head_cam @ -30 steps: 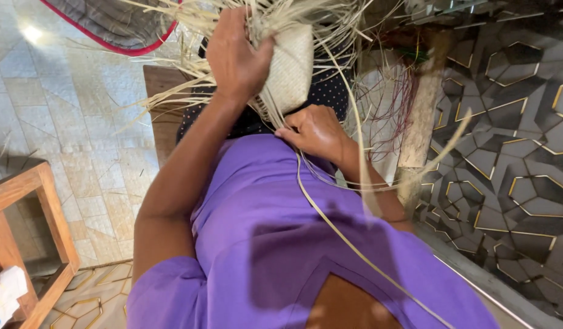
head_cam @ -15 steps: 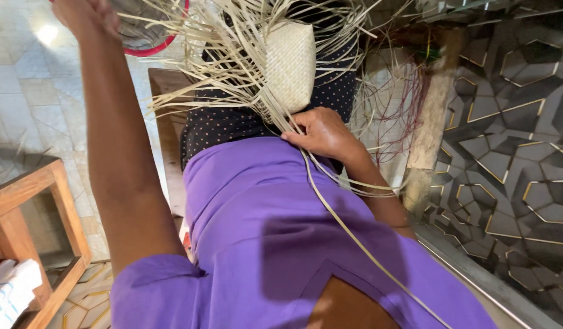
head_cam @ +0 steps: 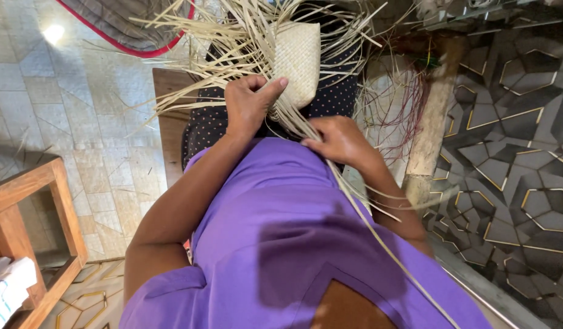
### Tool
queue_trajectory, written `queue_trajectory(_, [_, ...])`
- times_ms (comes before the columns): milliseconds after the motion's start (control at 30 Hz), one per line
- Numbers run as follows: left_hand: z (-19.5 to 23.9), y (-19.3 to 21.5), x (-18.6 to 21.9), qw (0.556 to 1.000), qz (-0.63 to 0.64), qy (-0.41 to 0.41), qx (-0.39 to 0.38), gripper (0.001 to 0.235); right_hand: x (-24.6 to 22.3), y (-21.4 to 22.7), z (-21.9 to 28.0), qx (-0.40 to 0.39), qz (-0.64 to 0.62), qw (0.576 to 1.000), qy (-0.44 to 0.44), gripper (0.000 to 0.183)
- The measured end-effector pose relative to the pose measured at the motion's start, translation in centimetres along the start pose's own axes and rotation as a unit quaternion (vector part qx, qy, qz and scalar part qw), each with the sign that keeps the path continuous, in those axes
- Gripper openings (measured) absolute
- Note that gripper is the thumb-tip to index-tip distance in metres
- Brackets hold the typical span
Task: The person weaves a basket by hand, interlacing thin natural fibers around a partially formed base. The hands repeatedly pull and tuck strands to build up the basket wall.
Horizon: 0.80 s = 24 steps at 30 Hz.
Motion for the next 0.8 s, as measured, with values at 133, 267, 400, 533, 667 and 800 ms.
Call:
queue_trajectory(133, [-0.3,0.5,-0.7,1.000,0.011,-0.009,0.018,0.026,8.3,-3.4,5.8,-0.038,0.083,0.991,-0.101,0.024])
queue_trajectory(267, [1.0,0.6,0.9,1.000,0.019,0.000,0.016,0.026,12.4,-3.9,10.9,-0.235,0.132,0.940,-0.208,0.037])
queue_trajectory(400, [1.3,0.4,1.2,0.999,0.029,0.032,0.020,0.025,6.5,5.9,9.1,-0.156,0.091,0.969,-0.171,0.048])
queue_trajectory(533, [0.8,0.1,-0.7,0.998,0.040,0.041,0.041,0.034,1.4,9.7,3.7,0.193,0.053,0.978,0.064,0.025])
queue_trajectory(667, [1.6,-0.4,1.5,0.987,0.126,0.054,0.087,0.030,-5.7,8.8,-2.8,0.169,0.033,0.963,0.206,0.019])
queue_trajectory(800, [1.5,-0.8,0.5,0.963,0.220,0.074,0.140,0.030,-6.2,7.3,-6.8,0.174,0.096,0.960,0.200,0.016])
Point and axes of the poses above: each hand's wrist, its own z-axis away from the middle knuckle, its own y-axis out of the back of the hand, x = y × z, the point moved 4 cm from there along -z, towards the middle knuckle, and after that the axes turned 6 degrees about z, right-handed, at the moved point
